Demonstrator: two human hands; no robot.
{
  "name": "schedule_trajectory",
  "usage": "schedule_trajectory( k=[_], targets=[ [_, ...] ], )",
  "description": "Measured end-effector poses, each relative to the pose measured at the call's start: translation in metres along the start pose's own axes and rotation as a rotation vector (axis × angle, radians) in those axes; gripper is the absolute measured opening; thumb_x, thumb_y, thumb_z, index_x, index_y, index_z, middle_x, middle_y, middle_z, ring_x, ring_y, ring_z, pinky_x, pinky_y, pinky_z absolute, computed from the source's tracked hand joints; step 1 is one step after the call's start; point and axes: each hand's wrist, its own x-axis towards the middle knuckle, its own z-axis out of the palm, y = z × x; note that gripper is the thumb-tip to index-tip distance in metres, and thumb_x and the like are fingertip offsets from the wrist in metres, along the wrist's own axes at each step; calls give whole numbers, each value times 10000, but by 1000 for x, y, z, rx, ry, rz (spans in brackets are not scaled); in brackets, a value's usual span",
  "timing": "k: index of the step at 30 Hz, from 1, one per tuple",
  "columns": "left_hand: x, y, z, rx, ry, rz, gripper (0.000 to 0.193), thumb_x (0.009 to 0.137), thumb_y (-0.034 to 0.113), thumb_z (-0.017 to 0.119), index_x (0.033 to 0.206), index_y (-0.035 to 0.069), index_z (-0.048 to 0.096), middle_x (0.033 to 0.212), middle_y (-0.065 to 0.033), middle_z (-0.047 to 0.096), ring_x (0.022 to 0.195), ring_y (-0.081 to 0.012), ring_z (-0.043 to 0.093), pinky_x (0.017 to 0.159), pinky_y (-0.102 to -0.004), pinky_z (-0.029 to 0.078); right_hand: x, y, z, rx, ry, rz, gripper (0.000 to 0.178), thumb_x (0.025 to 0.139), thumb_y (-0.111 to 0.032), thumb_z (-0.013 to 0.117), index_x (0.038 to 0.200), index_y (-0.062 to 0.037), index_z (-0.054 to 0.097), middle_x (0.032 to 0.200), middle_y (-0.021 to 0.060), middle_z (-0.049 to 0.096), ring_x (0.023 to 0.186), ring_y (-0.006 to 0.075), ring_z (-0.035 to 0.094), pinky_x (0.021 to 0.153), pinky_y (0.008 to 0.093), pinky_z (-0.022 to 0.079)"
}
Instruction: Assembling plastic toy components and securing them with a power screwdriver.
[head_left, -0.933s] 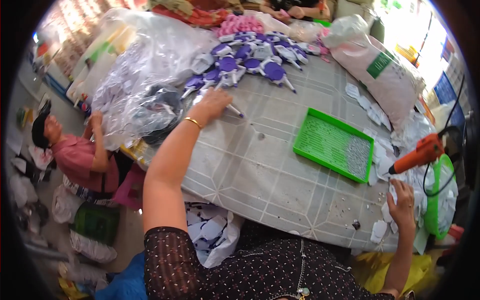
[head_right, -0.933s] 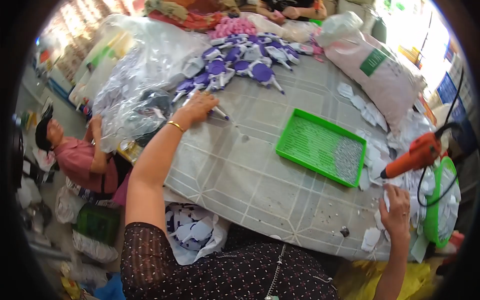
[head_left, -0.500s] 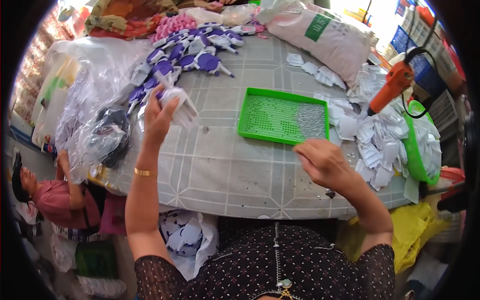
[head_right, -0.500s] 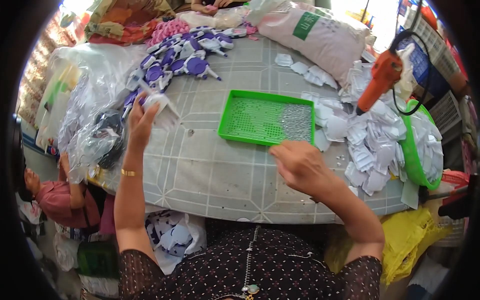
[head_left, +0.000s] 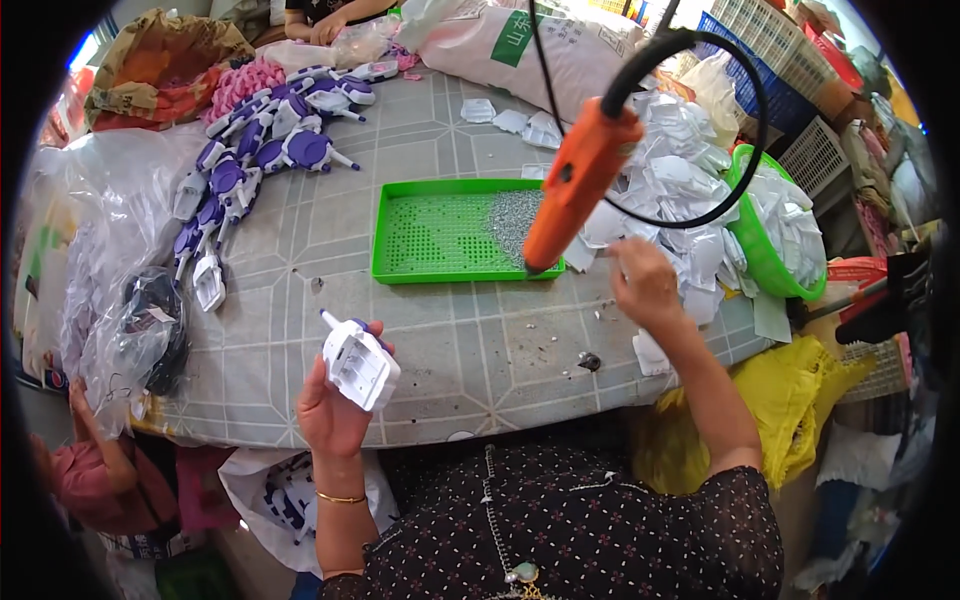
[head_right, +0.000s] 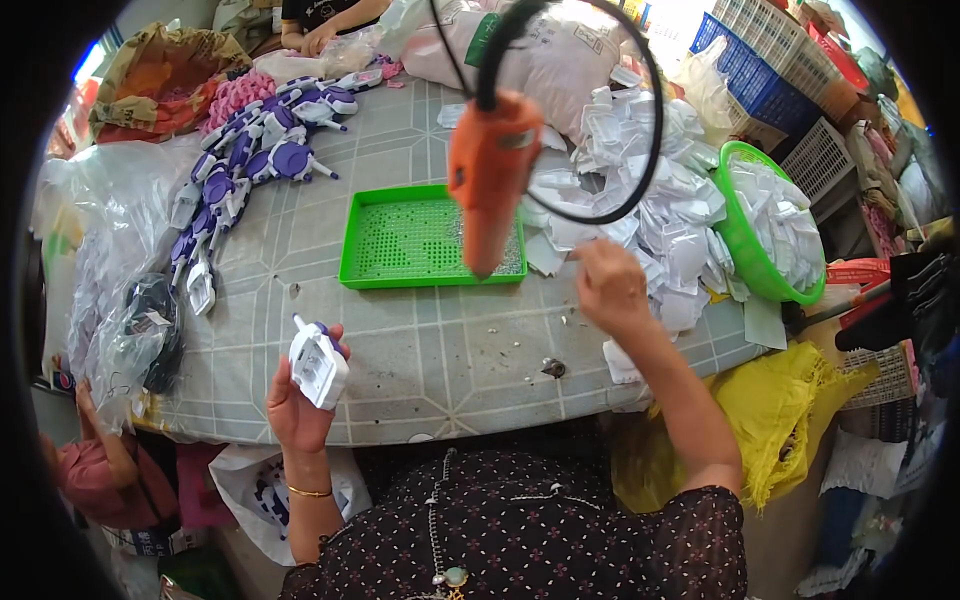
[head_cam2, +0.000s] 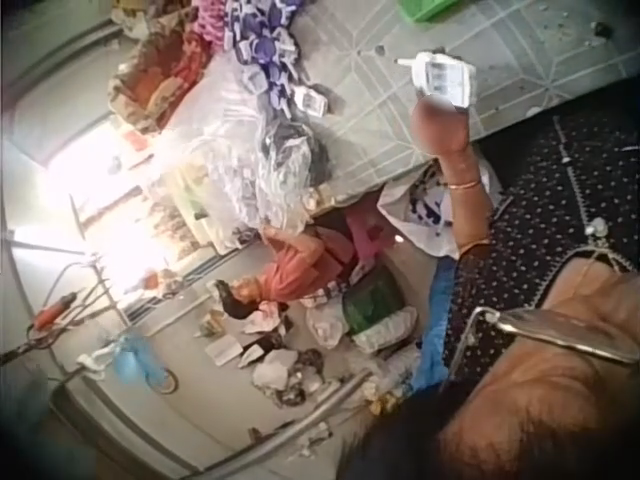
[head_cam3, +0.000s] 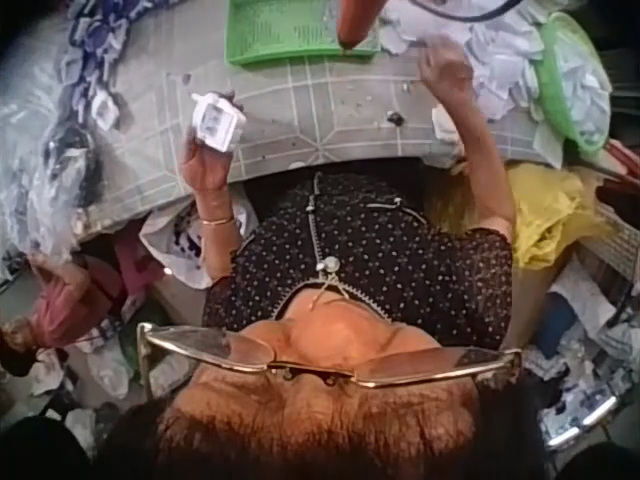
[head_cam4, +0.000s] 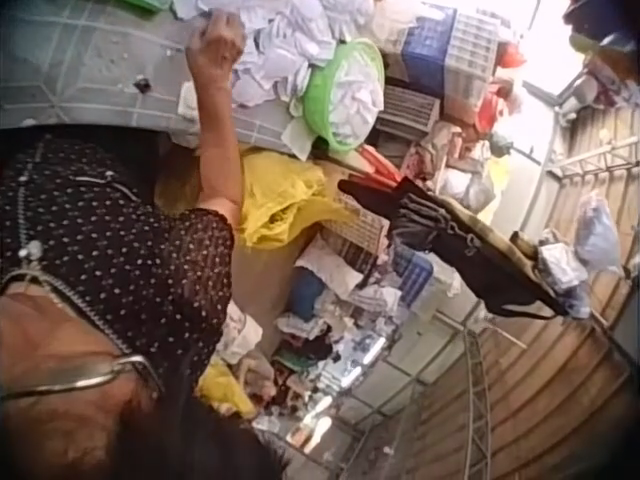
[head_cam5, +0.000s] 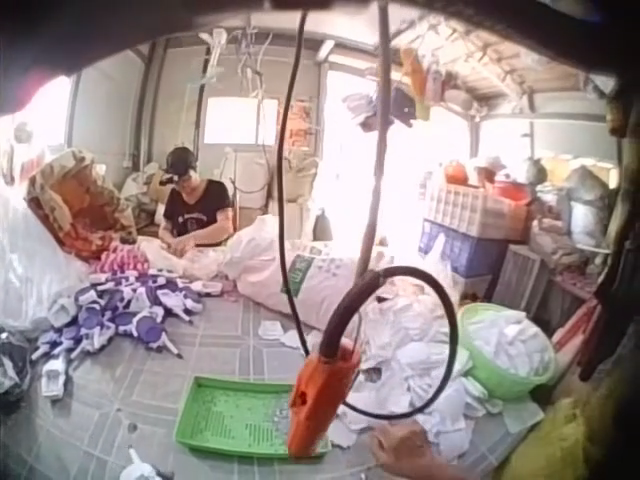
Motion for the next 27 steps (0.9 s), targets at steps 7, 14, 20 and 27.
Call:
schedule_trajectory(
  k=[7, 14, 20, 27],
  targets=[
    [-3, -35, 10, -52, 2, -24, 870, 954, 712, 463, 1514, 51, 385, 1355, -262, 554, 1184, -445, 610, 939, -601, 557, 54, 59, 33, -66, -104, -10, 547, 788, -308, 768, 1251, -60, 616, 1141, 186, 655, 1106, 369, 611, 943, 463, 472],
    [0, -52, 4, 80, 71, 45, 729, 1024, 617, 409, 1518, 81, 398, 1370, -227, 557, 1255, -419, 559, 1089, -602, 441, 24, 33, -30, 235, -146, 203, 338, 909, -44, 647, 1238, 23, 605, 1151, 152, 660, 1072, 269, 648, 959, 331, 494],
    [6, -68, 29, 318, 137, 137, 631, 1049, 542, 422, 1481, 82, 413, 1393, -171, 550, 1299, -352, 543, 1103, -552, 450, -21, -103, -81, 1274, -371, 592, 244, 873, -9, 675, 1086, -56, 566, 959, 0, 590, 872, 95, 581, 776, 247, 478],
    [4, -86, 40, 534, 68, 229, 743, 994, 416, 625, 1562, 79, 285, 1485, -135, 482, 1425, -350, 425, 1203, -520, 316, -5, -188, -7, 1639, -421, 697, 199, 917, -43, 717, 1067, -50, 587, 963, 6, 622, 865, 85, 596, 790, 236, 495]
  ],
)
